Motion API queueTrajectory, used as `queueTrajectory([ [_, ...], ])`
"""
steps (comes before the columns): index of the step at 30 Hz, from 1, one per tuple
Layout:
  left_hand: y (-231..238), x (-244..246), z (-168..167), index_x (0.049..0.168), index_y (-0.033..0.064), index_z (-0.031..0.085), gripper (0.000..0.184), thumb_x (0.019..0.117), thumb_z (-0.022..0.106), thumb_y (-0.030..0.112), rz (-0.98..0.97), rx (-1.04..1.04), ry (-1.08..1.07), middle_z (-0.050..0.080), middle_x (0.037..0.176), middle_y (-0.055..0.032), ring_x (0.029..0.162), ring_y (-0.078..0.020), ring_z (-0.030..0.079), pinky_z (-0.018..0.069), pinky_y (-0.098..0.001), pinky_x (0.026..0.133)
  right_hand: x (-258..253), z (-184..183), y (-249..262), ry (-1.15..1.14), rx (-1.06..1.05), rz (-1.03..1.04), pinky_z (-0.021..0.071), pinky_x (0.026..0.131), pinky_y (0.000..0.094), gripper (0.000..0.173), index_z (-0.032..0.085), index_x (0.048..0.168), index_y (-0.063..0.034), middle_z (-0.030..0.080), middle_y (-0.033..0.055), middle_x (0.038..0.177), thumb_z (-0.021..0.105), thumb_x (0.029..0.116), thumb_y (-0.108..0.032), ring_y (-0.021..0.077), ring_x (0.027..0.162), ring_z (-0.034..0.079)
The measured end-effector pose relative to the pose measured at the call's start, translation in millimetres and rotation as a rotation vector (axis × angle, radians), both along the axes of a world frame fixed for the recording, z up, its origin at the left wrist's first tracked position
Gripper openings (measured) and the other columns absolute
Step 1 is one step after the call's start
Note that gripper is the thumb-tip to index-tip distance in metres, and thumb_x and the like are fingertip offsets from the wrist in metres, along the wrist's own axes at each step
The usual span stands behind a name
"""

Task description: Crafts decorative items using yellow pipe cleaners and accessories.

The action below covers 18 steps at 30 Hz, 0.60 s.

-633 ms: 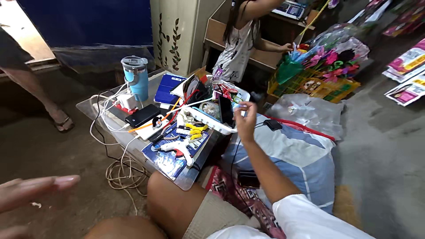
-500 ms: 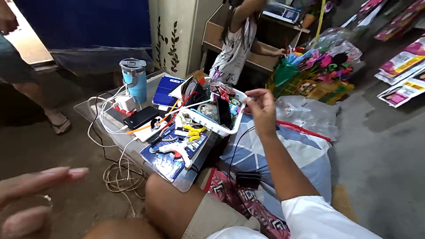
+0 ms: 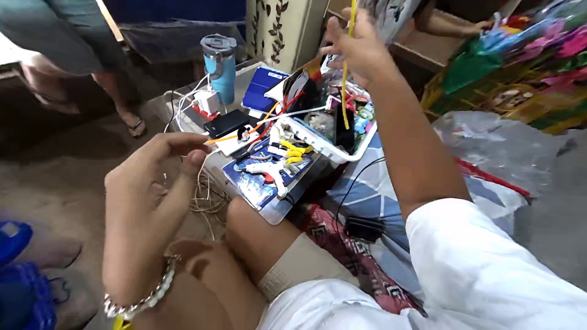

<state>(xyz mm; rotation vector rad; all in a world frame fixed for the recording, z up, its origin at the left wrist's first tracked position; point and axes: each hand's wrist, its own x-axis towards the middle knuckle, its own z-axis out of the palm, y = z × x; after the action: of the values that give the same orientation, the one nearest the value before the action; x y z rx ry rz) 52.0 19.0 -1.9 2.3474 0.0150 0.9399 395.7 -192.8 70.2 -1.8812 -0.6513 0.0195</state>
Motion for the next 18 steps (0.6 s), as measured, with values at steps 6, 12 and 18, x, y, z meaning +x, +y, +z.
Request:
queueTrajectory([
  [6,11,25,-26,0.125,0.0045,0.064,0.029,0.1067,0.053,0.024,-0.005,-0.143,0.095,0.071,0.117,-0.0060,0.103,-0.0087,0.068,0.0564,-0.0290,0.092,14,-12,44,0.162,0.394,0.010,0.0459,0.050,0.0197,0.030,0.046,0.129,-0.0029,0.062,0.0025,0.087,0.041,0.1120,-0.027,0.0057,0.056,0.052],
  [12,13,67,-72,0.122,0.0027,0.066,0.027,0.1063,0.054,0.021,-0.123,-0.251,0.195,0.070,0.118,-0.0098,0.103,-0.0145,0.068,0.0564,-0.0362,0.093,-48,-20,-9,0.152,0.093,0.242,0.0341,0.042,0.0168,0.038,0.057,0.108,-0.0114,0.055,-0.0067,0.070,0.025,0.1138,-0.033,0.0010,0.047,0.041],
  [18,-18,90,-103,0.119,0.0034,0.068,0.022,0.1044,0.056,0.016,-0.180,-0.264,0.250,0.071,0.112,-0.0089,0.097,-0.0148,0.068,0.0572,-0.0367,0.088,-88,-123,-40,-0.305,-0.567,0.221,0.0564,0.080,0.0536,0.026,0.070,0.106,0.0023,0.069,0.0195,0.095,0.052,0.1073,-0.017,0.0334,0.086,0.069],
])
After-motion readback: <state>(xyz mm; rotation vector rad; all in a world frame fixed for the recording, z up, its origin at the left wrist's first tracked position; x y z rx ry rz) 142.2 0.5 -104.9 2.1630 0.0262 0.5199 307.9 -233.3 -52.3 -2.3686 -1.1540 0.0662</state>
